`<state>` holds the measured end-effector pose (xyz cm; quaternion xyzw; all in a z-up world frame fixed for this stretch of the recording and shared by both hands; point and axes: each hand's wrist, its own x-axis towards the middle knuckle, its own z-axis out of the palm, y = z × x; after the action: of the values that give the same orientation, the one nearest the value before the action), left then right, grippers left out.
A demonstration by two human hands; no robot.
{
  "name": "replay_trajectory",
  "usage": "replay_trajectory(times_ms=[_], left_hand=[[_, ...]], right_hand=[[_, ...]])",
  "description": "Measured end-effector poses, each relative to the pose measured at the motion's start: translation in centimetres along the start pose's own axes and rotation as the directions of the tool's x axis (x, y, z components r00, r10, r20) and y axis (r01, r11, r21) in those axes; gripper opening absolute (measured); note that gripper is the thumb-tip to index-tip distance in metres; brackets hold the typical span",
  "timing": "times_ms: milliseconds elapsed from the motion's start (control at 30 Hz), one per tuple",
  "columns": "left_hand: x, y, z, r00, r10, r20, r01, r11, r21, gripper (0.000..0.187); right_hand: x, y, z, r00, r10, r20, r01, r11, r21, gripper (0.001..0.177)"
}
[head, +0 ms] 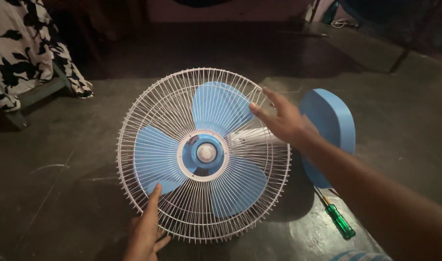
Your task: The person removes the front wire guard of a blue and white electric fan, then unscrews the central nut to detach the fan blades from the motor shaft. The front guard is placed aside, and the blades are removed by hand.
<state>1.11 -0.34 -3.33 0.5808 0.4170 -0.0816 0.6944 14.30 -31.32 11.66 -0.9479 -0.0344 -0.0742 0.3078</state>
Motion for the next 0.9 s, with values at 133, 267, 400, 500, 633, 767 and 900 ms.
replay_trajectory(times_ms=[133, 267, 400, 500, 633, 767, 900], left_hand=[[-0.6, 0.3, 0.3, 0.999, -0.023, -0.021, 0.023, 1.0, -0.012, 0.103], [-1.2, 0.6, 0.1, 0.998, -0.048, 0.034, 0.049, 0.997, -0.051, 0.101], [-1.4, 1.1, 0.0, 0.997, -0.054, 0.062, 0.054, 0.998, -0.01, 0.104], [-1.2, 0.6, -0.2, 0.981, 0.177, 0.076, -0.168, 0.979, -0.112, 0.105], [-0.8, 1.1, 0.5, 0.992, 0.107, -0.069, -0.115, 0.984, -0.138, 0.112], [-0.2, 1.2, 0.3, 0.982, 0.16, -0.097, -0.172, 0.975, -0.14, 0.112], [0.4, 1.5, 0.2, 0.983, 0.136, -0.125, -0.152, 0.98, -0.13, 0.105]], right_hand=[[1.0, 0.8, 1.6, 0.994, -0.097, -0.047, 0.102, 0.988, 0.118, 0.083], [1.1, 1.3, 2.5, 0.989, -0.1, -0.111, 0.11, 0.99, 0.087, 0.083], [0.7, 0.7, 2.5, 0.991, 0.016, -0.135, 0.0, 0.993, 0.115, 0.09], [0.4, 0.7, 2.8, 0.989, 0.058, -0.133, -0.041, 0.991, 0.129, 0.086], [0.3, 1.1, 3.7, 0.969, -0.015, -0.247, 0.049, 0.99, 0.133, 0.084], [0.4, 1.3, 4.4, 0.96, -0.036, -0.277, 0.08, 0.986, 0.149, 0.084], [0.1, 1.3, 4.1, 0.96, -0.06, -0.273, 0.104, 0.983, 0.151, 0.084]])
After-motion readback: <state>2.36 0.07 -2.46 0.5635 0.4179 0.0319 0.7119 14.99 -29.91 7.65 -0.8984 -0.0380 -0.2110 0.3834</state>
